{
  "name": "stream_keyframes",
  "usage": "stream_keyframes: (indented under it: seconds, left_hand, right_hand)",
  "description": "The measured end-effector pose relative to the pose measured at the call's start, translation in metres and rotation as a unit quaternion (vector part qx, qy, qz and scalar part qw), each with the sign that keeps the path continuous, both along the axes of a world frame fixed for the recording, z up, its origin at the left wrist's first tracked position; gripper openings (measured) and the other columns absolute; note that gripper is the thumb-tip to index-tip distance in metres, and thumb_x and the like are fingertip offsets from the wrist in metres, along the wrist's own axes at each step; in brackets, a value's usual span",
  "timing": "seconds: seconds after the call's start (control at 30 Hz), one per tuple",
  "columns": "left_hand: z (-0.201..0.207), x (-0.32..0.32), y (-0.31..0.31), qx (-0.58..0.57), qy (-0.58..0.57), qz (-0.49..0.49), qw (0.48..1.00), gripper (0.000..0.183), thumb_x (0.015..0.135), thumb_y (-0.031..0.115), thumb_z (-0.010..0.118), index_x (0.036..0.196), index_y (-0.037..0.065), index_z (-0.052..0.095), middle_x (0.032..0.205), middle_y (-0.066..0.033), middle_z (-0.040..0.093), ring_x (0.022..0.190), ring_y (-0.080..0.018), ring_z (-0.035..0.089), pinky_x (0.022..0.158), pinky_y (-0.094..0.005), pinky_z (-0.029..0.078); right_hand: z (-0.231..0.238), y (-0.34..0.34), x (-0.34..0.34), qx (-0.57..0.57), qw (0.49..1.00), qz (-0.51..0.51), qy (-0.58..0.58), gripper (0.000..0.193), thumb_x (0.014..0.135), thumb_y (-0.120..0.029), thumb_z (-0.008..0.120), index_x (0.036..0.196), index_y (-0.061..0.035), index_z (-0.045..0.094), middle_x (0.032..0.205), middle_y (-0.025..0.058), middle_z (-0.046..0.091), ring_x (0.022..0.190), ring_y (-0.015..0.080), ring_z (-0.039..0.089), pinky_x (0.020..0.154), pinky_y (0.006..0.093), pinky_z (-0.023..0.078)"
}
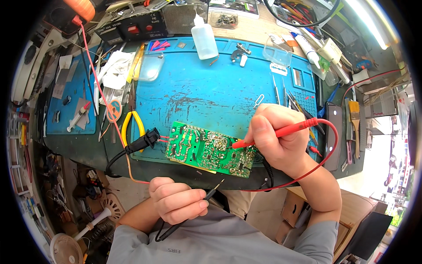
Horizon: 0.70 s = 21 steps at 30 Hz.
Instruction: The person uses multimeter probes to test various points on a green circuit board and a yellow power supply unit. They repeatedly touch the probes to different components and solder points on both sides of the board while seated at a workbench.
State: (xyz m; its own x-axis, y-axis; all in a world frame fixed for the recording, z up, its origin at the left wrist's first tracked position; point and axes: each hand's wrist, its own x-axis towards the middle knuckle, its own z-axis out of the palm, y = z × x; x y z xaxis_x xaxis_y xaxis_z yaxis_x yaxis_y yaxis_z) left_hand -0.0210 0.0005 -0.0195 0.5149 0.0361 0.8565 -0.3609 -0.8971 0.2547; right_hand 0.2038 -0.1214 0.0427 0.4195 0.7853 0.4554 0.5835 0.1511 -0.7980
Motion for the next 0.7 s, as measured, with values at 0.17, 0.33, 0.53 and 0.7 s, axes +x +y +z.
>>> stream_keyframes:
  seconds: [0.17, 0.33, 0.53, 0.7]
  left_hand:
    - [-0.0005, 0.0006, -0.0013, -0.004, 0.000, 0.008, 1.000, 0.015, 0.095, 0.030, 0.067, 0.104, 0.019, 0.064, 0.096, 0.0078, 0.068, 0.072, -0.0074, 0.055, 0.066, -0.0261, 0.036]
    - [0.0010, 0.0011, -0.0016, -0.002, 0.014, 0.013, 1.000, 0.014, 0.094, 0.029, 0.067, 0.104, 0.019, 0.065, 0.096, 0.0071, 0.069, 0.072, -0.0078, 0.055, 0.066, -0.0260, 0.036]
    - [0.0016, 0.0015, -0.0020, -0.007, 0.017, 0.018, 1.000, 0.013, 0.094, 0.028, 0.067, 0.103, 0.019, 0.065, 0.096, 0.0062, 0.069, 0.071, -0.0080, 0.055, 0.066, -0.0262, 0.037]
    - [0.0022, 0.0023, -0.0017, -0.005, 0.018, 0.018, 1.000, 0.013, 0.093, 0.028, 0.067, 0.103, 0.019, 0.065, 0.096, 0.0064, 0.069, 0.071, -0.0080, 0.056, 0.066, -0.0263, 0.037]
  right_hand:
    - [0.0024, -0.0036, 0.0052, -0.027, 0.999, 0.024, -0.026, 0.031, 0.095, -0.003, 0.052, 0.065, -0.0019, 0.060, 0.060, 0.0052, 0.064, 0.051, 0.0122, 0.054, 0.048, 0.0279, 0.043]
    - [-0.0032, -0.0003, 0.0006, 0.008, 1.000, -0.003, -0.001, 0.029, 0.089, -0.002, 0.063, 0.063, -0.0034, 0.051, 0.056, 0.0062, 0.050, 0.047, 0.0183, 0.046, 0.046, 0.0329, 0.037]
    - [-0.0049, 0.0019, -0.0012, 0.024, 1.000, -0.018, 0.010, 0.032, 0.087, -0.003, 0.068, 0.061, -0.0044, 0.048, 0.054, 0.0069, 0.044, 0.046, 0.0218, 0.043, 0.045, 0.0355, 0.034]
    - [-0.0041, 0.0024, -0.0020, 0.030, 0.999, -0.018, 0.015, 0.030, 0.087, -0.004, 0.068, 0.062, -0.0043, 0.052, 0.055, 0.0074, 0.047, 0.046, 0.0224, 0.046, 0.046, 0.0359, 0.035]
